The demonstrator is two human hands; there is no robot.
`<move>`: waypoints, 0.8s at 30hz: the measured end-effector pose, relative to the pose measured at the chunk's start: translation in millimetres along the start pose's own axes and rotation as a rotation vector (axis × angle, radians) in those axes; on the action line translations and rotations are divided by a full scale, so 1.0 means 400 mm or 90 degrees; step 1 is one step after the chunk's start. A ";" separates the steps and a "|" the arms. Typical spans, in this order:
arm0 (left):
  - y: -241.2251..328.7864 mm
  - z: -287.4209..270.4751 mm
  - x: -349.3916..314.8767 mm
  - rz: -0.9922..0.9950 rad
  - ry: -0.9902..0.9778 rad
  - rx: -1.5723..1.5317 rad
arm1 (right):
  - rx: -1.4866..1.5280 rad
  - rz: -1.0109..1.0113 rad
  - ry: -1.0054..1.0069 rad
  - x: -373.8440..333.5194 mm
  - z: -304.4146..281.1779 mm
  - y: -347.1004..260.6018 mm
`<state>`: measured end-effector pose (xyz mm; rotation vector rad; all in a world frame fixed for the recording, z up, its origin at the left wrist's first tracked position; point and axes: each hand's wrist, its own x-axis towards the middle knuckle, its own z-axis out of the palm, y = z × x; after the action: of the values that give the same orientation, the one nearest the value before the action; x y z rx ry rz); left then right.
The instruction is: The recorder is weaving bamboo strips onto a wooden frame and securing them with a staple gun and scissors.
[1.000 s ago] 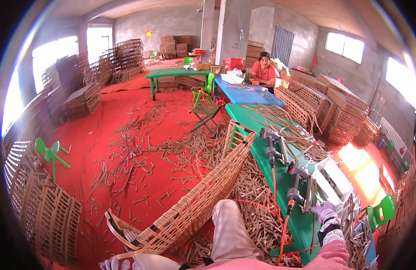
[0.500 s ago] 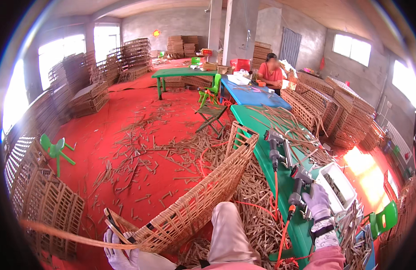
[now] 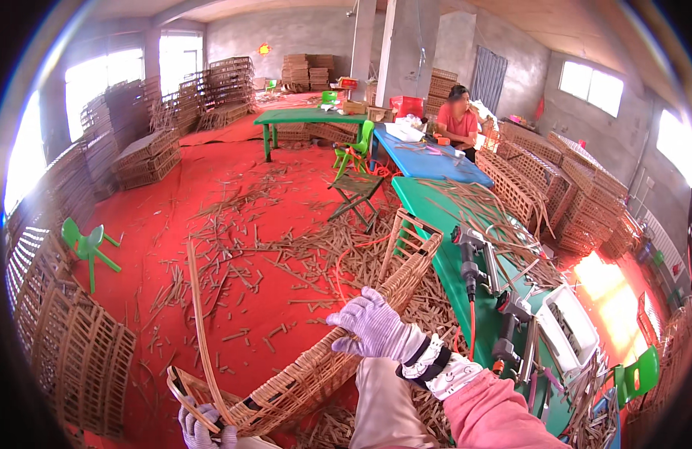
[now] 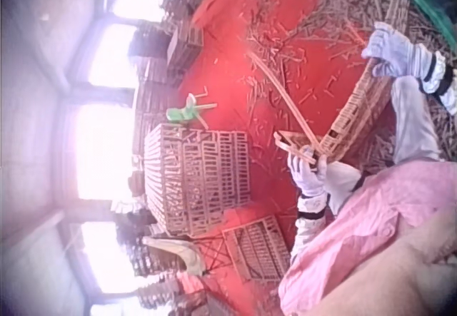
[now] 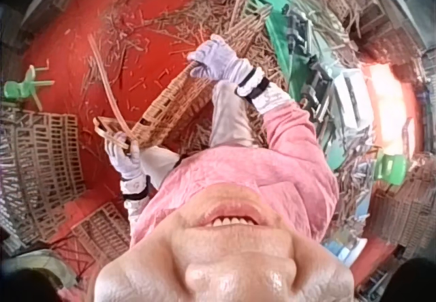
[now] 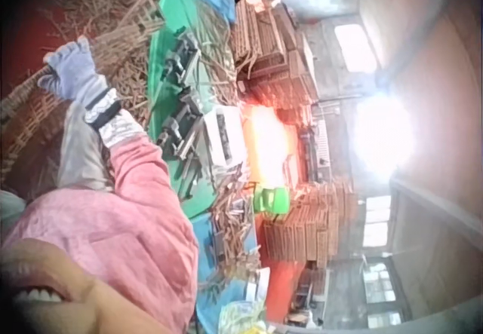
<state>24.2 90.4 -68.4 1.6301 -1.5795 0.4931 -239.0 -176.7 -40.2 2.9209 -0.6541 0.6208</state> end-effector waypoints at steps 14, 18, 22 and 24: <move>-0.104 0.035 -0.032 0.020 0.029 -0.016 | 0.000 0.060 -0.045 -0.027 -0.010 -0.057; -0.115 0.031 -0.041 0.015 0.028 -0.035 | -0.030 0.079 -0.061 -0.037 -0.023 -0.081; -0.141 0.023 -0.056 -0.009 0.021 -0.025 | 0.023 0.090 -0.065 -0.047 -0.035 -0.107; -0.172 0.023 -0.073 0.001 0.013 -0.017 | 0.026 0.083 -0.046 -0.047 -0.026 -0.103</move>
<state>83.7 95.9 -114.4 1.5996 -1.5665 0.4864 -240.9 -130.5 -38.2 2.9683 -0.8556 0.5492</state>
